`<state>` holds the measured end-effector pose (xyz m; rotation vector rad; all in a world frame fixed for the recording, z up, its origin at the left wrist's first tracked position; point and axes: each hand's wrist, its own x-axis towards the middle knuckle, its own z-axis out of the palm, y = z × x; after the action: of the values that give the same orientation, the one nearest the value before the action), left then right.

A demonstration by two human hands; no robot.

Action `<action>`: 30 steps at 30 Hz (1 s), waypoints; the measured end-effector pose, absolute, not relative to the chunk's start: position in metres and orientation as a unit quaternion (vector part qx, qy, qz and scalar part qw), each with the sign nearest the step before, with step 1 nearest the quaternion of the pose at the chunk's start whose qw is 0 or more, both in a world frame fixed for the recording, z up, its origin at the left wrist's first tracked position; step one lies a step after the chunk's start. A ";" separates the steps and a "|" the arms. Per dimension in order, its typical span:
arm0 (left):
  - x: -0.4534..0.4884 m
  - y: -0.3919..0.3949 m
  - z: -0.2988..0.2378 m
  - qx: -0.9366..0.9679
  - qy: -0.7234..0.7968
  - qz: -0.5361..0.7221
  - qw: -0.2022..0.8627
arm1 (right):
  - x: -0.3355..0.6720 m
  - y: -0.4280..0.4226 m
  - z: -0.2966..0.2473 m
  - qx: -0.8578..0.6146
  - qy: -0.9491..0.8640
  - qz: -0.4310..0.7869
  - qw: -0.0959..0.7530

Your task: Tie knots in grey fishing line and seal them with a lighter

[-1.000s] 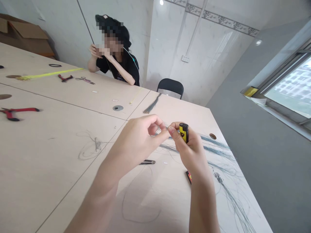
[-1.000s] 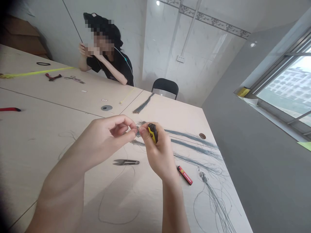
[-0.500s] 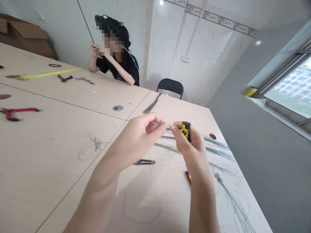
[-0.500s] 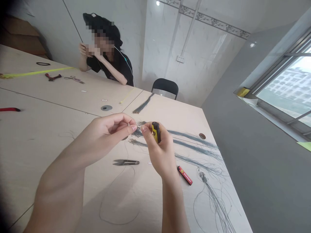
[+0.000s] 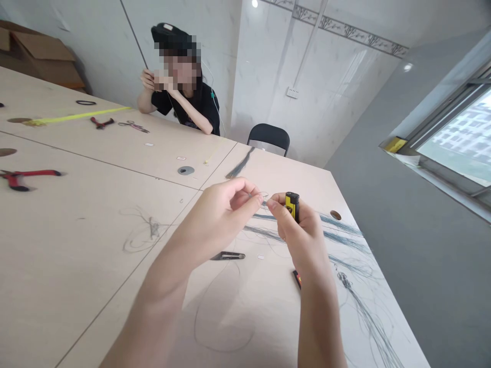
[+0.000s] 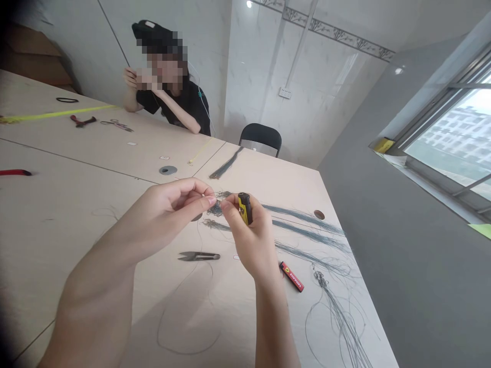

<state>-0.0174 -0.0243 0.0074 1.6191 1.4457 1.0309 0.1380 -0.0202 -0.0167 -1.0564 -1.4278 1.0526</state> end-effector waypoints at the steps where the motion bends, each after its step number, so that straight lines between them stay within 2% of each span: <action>1: -0.017 -0.025 0.007 0.629 0.561 0.400 0.360 | 0.138 -0.020 -0.017 -0.437 -0.590 0.443 0.515; 30: -0.019 -0.024 0.005 0.641 0.557 0.385 0.363 | 0.135 -0.019 -0.018 -0.425 -0.573 0.453 0.535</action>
<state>-0.0186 -0.0237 0.0050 1.6491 1.4332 0.9910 0.1350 -0.0193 -0.0179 -1.0112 -1.3647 1.0788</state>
